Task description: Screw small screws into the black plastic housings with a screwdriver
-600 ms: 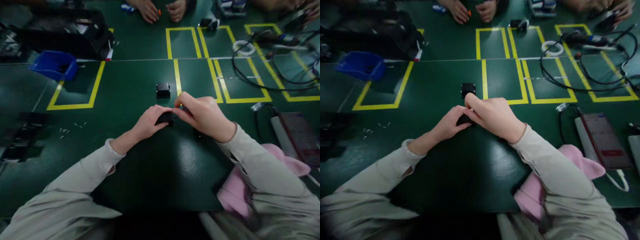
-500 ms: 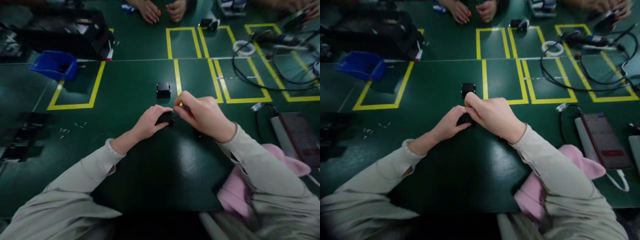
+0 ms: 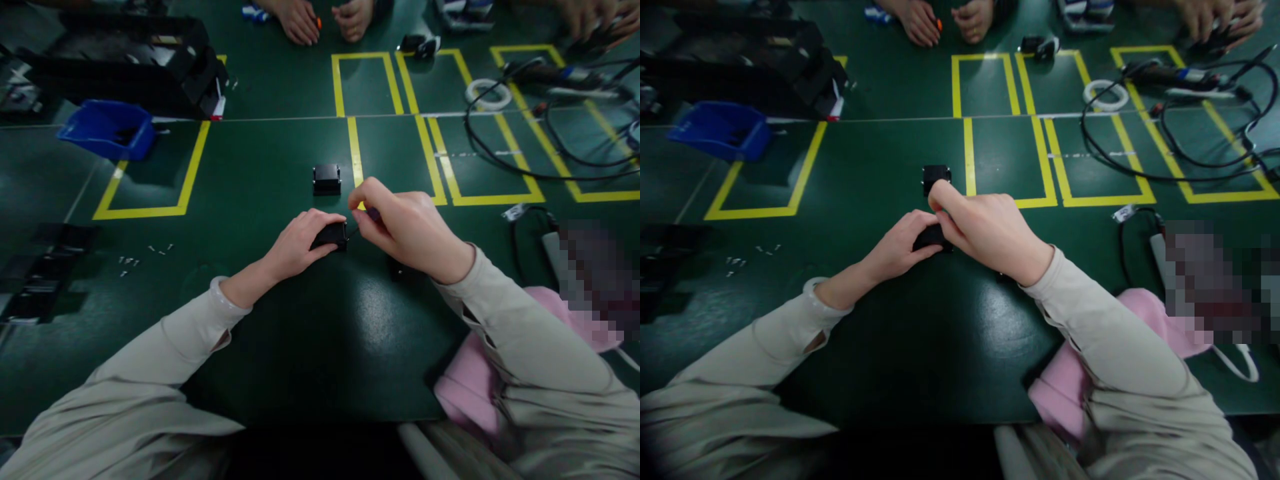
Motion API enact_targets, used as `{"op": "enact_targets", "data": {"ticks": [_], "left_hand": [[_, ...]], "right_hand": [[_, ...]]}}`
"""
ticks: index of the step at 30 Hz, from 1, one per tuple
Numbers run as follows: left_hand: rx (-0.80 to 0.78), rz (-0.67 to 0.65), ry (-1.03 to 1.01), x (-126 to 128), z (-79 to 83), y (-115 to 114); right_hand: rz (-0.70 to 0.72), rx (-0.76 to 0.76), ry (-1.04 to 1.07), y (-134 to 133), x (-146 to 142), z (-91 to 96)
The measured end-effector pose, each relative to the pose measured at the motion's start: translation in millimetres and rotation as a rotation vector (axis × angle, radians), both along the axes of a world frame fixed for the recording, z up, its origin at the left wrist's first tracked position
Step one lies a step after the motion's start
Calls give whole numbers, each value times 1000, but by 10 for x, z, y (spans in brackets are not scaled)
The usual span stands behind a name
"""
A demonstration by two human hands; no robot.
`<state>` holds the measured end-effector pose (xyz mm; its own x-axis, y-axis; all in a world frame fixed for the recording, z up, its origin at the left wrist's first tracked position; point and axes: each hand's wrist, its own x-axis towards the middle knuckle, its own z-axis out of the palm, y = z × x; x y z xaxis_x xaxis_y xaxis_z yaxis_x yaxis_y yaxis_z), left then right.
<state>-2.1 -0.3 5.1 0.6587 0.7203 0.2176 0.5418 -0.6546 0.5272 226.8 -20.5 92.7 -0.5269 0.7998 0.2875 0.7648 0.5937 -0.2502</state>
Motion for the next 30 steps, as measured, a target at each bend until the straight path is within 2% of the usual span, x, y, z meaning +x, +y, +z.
{"op": "enact_targets", "data": {"ticks": [30], "left_hand": [[6,0,-2,-9,-19,2]], "right_hand": [[12,-8,20,-2,5,8]]}}
